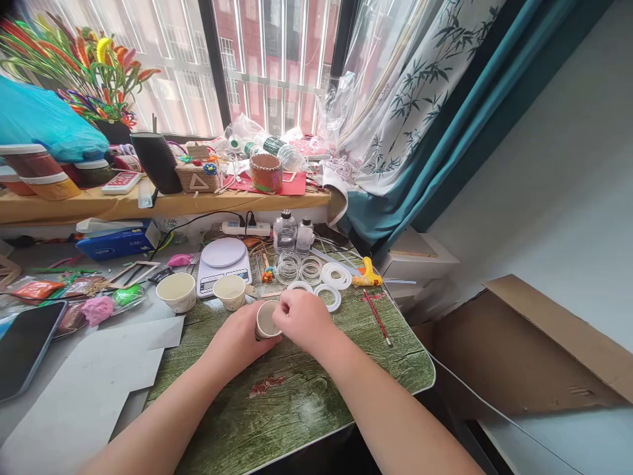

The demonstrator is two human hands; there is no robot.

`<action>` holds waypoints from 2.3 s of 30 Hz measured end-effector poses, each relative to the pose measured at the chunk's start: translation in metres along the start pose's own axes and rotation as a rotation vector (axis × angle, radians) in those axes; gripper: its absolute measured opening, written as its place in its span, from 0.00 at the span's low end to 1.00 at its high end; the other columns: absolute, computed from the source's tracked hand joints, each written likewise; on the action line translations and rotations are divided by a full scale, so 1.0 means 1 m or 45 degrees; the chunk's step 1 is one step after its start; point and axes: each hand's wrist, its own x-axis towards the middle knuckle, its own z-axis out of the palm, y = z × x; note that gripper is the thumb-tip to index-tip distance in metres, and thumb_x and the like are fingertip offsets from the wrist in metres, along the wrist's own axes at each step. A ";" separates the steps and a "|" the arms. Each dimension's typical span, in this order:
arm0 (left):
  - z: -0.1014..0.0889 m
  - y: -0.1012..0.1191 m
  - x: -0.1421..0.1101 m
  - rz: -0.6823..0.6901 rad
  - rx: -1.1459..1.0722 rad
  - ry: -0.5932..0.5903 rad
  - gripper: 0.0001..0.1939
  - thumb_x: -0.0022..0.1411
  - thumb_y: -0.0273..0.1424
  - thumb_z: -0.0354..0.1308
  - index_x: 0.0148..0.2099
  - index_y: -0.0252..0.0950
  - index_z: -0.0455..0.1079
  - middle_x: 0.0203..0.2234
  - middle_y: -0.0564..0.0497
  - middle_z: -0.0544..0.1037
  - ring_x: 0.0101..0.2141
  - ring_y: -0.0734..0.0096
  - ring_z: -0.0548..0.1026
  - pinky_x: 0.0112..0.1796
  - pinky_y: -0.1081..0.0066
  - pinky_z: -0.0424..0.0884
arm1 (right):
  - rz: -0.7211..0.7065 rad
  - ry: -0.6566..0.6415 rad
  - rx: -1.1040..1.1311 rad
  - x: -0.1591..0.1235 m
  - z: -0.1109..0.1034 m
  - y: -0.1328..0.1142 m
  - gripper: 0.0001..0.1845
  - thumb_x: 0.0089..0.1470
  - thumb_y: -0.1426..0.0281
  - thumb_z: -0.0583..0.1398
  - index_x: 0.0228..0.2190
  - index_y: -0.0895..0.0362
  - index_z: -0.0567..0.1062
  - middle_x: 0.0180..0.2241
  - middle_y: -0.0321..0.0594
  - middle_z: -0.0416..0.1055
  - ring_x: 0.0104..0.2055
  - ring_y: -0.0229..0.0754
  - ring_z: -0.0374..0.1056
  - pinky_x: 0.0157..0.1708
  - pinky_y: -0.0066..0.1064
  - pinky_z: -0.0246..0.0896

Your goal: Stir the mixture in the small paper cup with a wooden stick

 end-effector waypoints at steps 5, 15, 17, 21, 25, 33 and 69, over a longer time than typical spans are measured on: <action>0.002 -0.003 0.000 0.011 0.004 0.007 0.22 0.57 0.32 0.69 0.54 0.44 0.74 0.48 0.48 0.83 0.49 0.50 0.80 0.48 0.59 0.73 | -0.003 -0.037 -0.013 0.000 -0.003 0.000 0.15 0.56 0.71 0.60 0.21 0.55 0.61 0.21 0.30 0.58 0.25 0.36 0.53 0.26 0.31 0.42; 0.002 -0.008 0.001 0.024 0.014 0.035 0.25 0.56 0.29 0.69 0.57 0.44 0.73 0.52 0.47 0.82 0.52 0.50 0.79 0.51 0.56 0.73 | -0.044 -0.021 -0.008 0.003 -0.004 0.004 0.15 0.60 0.70 0.58 0.23 0.55 0.63 0.23 0.31 0.60 0.27 0.35 0.54 0.27 0.30 0.41; 0.002 -0.007 0.002 0.019 0.011 0.017 0.24 0.57 0.29 0.68 0.56 0.44 0.73 0.52 0.48 0.82 0.52 0.51 0.79 0.51 0.57 0.73 | -0.030 -0.096 0.004 0.003 -0.005 0.004 0.15 0.58 0.71 0.60 0.22 0.55 0.63 0.21 0.30 0.59 0.26 0.35 0.53 0.27 0.30 0.41; 0.001 -0.006 0.002 0.018 0.016 0.034 0.27 0.55 0.28 0.69 0.58 0.44 0.73 0.53 0.47 0.82 0.52 0.51 0.79 0.52 0.57 0.72 | 0.029 0.085 0.032 0.001 -0.004 0.010 0.14 0.60 0.69 0.59 0.23 0.55 0.64 0.22 0.30 0.61 0.26 0.36 0.54 0.28 0.30 0.43; 0.003 -0.008 0.001 0.062 0.028 0.051 0.23 0.57 0.29 0.68 0.55 0.44 0.73 0.51 0.49 0.83 0.50 0.52 0.80 0.49 0.58 0.74 | -0.015 0.126 0.268 -0.006 0.011 0.023 0.14 0.62 0.65 0.59 0.26 0.55 0.67 0.25 0.32 0.65 0.28 0.37 0.59 0.29 0.29 0.49; 0.004 -0.015 0.001 0.179 0.100 0.181 0.27 0.56 0.28 0.68 0.58 0.45 0.72 0.52 0.50 0.83 0.50 0.52 0.81 0.49 0.58 0.77 | -0.118 0.300 0.441 0.004 0.025 0.033 0.12 0.61 0.67 0.59 0.26 0.54 0.67 0.24 0.32 0.65 0.29 0.38 0.60 0.31 0.30 0.53; 0.012 -0.031 0.006 0.157 0.398 0.267 0.25 0.61 0.30 0.63 0.60 0.40 0.68 0.53 0.44 0.82 0.50 0.49 0.82 0.48 0.53 0.79 | -0.308 0.303 0.560 0.010 0.024 0.043 0.11 0.61 0.72 0.61 0.26 0.55 0.71 0.26 0.32 0.65 0.29 0.36 0.60 0.31 0.29 0.54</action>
